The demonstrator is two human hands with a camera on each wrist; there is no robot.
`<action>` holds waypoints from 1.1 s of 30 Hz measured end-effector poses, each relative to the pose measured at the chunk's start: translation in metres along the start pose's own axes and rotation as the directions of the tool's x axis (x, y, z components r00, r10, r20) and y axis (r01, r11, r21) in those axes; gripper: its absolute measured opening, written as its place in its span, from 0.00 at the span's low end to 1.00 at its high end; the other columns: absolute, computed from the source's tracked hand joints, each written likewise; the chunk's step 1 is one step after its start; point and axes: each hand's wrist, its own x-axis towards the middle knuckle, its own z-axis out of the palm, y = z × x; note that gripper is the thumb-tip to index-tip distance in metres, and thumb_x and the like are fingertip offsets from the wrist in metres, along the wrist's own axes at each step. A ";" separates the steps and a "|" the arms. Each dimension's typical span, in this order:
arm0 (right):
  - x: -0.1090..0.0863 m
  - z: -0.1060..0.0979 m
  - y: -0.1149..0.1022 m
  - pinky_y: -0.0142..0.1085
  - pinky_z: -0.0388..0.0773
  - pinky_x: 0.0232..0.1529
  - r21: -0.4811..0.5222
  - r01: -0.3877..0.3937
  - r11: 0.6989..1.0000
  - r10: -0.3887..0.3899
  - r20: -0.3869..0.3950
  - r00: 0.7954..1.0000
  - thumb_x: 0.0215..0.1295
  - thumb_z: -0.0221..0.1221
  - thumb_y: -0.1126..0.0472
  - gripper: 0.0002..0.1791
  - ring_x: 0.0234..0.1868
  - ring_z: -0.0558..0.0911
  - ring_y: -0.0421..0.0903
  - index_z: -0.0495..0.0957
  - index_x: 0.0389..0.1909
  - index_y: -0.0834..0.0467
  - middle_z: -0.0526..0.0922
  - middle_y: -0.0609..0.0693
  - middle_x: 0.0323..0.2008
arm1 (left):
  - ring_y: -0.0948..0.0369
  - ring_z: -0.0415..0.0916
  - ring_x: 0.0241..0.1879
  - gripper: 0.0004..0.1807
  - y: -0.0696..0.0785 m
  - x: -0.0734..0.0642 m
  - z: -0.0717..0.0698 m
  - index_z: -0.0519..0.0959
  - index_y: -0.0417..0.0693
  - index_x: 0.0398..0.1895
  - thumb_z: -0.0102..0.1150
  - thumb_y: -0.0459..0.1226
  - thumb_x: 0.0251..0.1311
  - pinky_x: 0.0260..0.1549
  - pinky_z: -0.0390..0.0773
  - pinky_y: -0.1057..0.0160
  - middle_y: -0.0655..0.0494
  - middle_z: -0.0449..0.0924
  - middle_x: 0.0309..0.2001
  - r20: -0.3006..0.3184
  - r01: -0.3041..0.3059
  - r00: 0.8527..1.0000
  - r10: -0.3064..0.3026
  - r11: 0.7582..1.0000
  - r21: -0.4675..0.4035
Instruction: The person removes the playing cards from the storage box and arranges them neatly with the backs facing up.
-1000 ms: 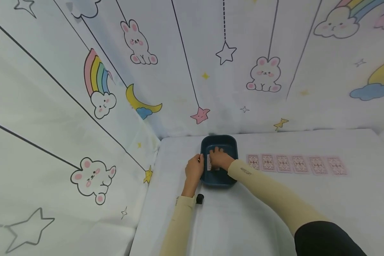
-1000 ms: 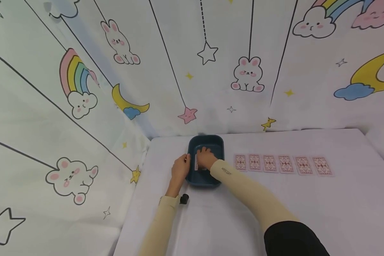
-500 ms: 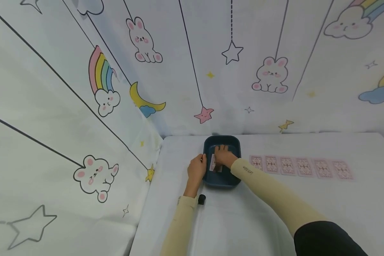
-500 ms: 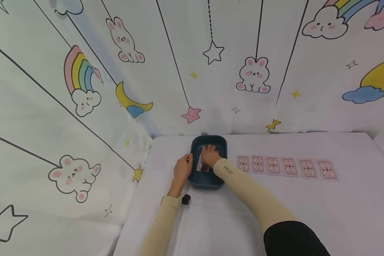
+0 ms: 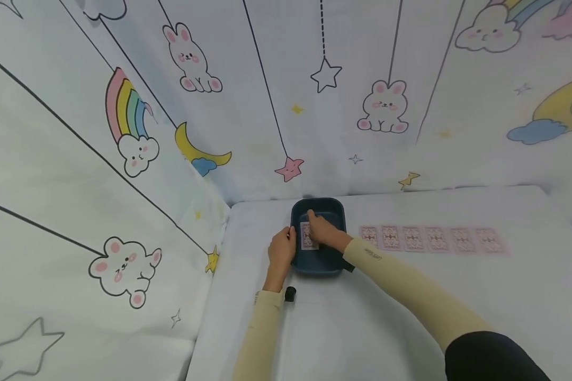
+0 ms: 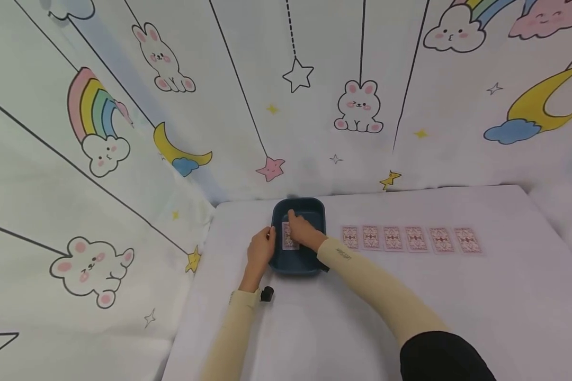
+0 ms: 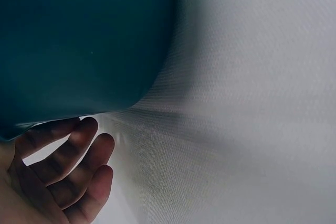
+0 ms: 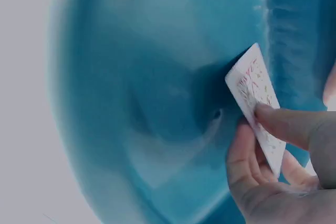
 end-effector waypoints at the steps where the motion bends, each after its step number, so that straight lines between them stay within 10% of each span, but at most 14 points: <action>1: -0.001 -0.001 0.002 0.39 0.73 0.32 0.034 0.006 0.999 -0.006 -0.011 1.000 0.67 0.57 0.72 0.29 0.34 0.79 0.51 0.58 0.66 0.64 0.80 0.65 0.46 | 0.58 0.70 0.21 0.21 0.000 0.000 0.000 0.74 0.50 0.28 0.42 0.50 0.77 0.19 0.63 0.60 0.52 0.79 0.26 -0.001 0.003 1.000 -0.003 1.000 -0.001; 12: -0.029 -0.020 0.025 0.36 0.72 0.32 0.268 0.107 0.957 -0.065 -0.162 0.985 0.70 0.59 0.65 0.25 0.31 0.79 0.47 0.69 0.67 0.60 0.82 0.59 0.39 | 0.57 0.74 0.23 0.20 0.002 -0.002 0.000 0.77 0.50 0.30 0.44 0.49 0.77 0.21 0.67 0.59 0.52 0.82 0.29 -0.008 0.006 1.000 -0.006 1.000 -0.009; 20: -0.056 -0.043 0.041 0.36 0.78 0.38 0.412 0.082 0.907 -0.037 -0.116 0.993 0.73 0.56 0.63 0.27 0.38 0.81 0.48 0.64 0.71 0.56 0.83 0.61 0.46 | 0.56 0.73 0.22 0.20 0.004 -0.003 -0.001 0.77 0.49 0.31 0.43 0.49 0.78 0.21 0.66 0.59 0.50 0.81 0.29 0.002 0.006 1.000 -0.006 1.000 0.002; 33: -0.084 -0.071 0.065 0.54 0.79 0.45 0.426 0.111 0.898 -0.056 -0.139 0.989 0.73 0.56 0.65 0.28 0.31 0.73 0.48 0.64 0.71 0.58 0.72 0.53 0.27 | 0.57 0.74 0.23 0.20 0.002 -0.004 -0.001 0.77 0.50 0.31 0.43 0.49 0.78 0.22 0.67 0.58 0.51 0.81 0.29 0.006 -0.009 1.000 0.009 1.000 0.012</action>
